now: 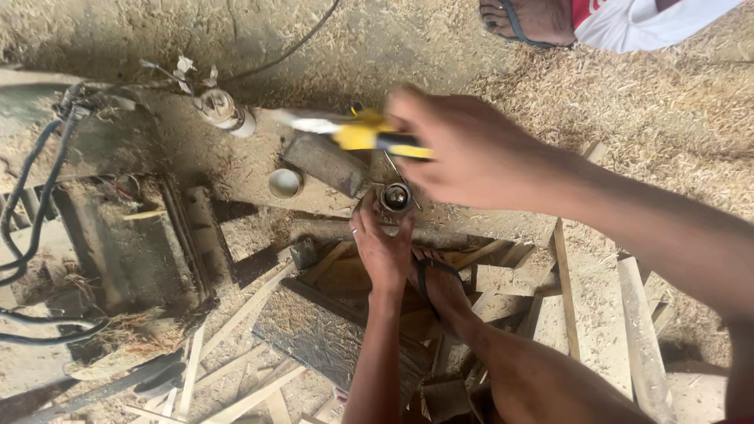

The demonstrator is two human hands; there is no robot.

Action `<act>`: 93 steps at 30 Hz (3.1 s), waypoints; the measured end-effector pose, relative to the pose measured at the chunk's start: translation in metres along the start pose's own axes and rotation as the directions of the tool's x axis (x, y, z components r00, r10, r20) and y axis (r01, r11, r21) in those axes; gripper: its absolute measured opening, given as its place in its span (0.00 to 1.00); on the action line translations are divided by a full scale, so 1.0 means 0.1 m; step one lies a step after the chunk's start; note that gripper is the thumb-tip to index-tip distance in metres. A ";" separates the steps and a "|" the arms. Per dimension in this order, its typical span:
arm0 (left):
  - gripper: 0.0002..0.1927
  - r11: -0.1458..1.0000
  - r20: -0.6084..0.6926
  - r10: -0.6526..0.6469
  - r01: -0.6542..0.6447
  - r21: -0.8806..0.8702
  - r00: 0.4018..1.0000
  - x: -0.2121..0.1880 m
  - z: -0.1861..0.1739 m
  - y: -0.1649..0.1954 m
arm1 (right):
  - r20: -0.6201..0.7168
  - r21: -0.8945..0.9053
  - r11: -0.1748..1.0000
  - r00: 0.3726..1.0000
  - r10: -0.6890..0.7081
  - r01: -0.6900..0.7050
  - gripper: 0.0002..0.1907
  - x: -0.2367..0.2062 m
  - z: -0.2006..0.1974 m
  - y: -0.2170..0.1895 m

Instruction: The person uses pliers to strip and adjust wires connected to a motor in a woodworking shop. They repeatedly cut and reposition the wires while seated on the floor, handling the tool and cables with both hands.

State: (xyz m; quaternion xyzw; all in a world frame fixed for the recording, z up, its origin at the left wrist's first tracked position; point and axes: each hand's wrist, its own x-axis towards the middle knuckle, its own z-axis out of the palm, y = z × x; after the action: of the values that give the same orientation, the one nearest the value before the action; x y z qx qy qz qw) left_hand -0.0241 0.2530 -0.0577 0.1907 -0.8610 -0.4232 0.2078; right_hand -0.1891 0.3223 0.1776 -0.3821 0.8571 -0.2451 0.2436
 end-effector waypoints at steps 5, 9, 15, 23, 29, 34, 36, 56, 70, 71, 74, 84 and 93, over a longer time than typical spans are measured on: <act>0.36 0.970 0.084 -0.244 0.241 0.039 0.966 0.12 -0.01 0.09 | 0.002 0.021 0.995 0.995 0.097 -0.097 0.12 -0.82 -0.14 0.30; 0.35 0.982 0.112 -0.164 0.173 -0.072 0.980 0.17 -0.04 -0.01 | 0.035 -0.205 0.978 0.999 -0.027 0.033 0.14 -1.14 -0.05 0.43; 0.38 0.998 0.025 -0.009 0.010 -0.054 1.000 0.14 -0.18 -0.09 | 0.288 -0.484 0.875 0.946 0.151 0.007 0.24 -1.35 0.22 0.44; 0.41 0.998 -0.021 0.057 -0.057 0.029 0.998 0.12 -0.22 -0.01 | 0.334 -0.511 0.856 0.935 0.118 0.075 0.24 -1.37 0.38 0.36; 0.40 0.997 -0.053 0.069 -0.067 0.034 0.996 0.10 -0.20 -0.01 | 0.375 -0.535 0.840 0.916 0.141 0.090 0.21 -1.34 0.42 0.34; 0.40 0.996 -0.060 0.072 -0.069 0.053 0.996 0.09 -0.25 0.03 | 0.367 -0.578 0.799 0.927 0.072 0.167 0.20 -1.34 0.42 0.32; 0.41 0.997 -0.053 0.067 -0.064 0.052 0.996 0.10 -0.28 0.04 | 0.395 -0.616 0.767 0.913 0.107 0.177 0.14 -1.34 0.43 0.30; 0.40 1.000 -0.062 -0.002 0.003 0.019 0.998 0.01 -0.43 0.09 | 0.434 -0.589 0.783 0.896 0.098 0.199 0.12 -1.41 0.36 0.10; 0.39 1.000 -0.076 -0.005 0.007 0.027 0.997 -0.01 -0.39 0.11 | 0.435 -0.709 0.642 0.898 0.070 0.293 0.09 -1.39 0.44 0.18; 0.39 1.000 -0.083 -0.003 0.005 0.026 0.997 -0.01 -0.39 0.11 | 0.431 -0.713 0.632 0.900 0.056 0.302 0.08 -1.40 0.44 0.18; 0.39 1.000 -0.092 0.009 -0.006 0.028 0.996 -0.02 -0.39 0.10 | 0.408 -0.709 0.644 0.912 0.041 0.288 0.08 -1.41 0.45 0.19; 0.40 0.996 -0.062 0.041 -0.036 0.080 0.997 -0.01 -0.45 0.09 | 0.505 -0.591 0.770 0.854 0.121 0.241 0.20 -1.36 0.37 0.17; 0.37 0.997 -0.124 0.049 -0.041 0.067 0.991 0.00 -0.47 0.10 | 0.471 -0.456 0.886 0.867 0.162 0.082 0.18 -1.17 0.21 -0.04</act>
State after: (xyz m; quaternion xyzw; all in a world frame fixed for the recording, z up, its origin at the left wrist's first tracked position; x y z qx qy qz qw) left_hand -0.0012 0.2284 -0.0241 0.2041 -0.8636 -0.3775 0.2647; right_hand -0.1055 0.4055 0.1908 -0.4604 0.8065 0.0773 0.3628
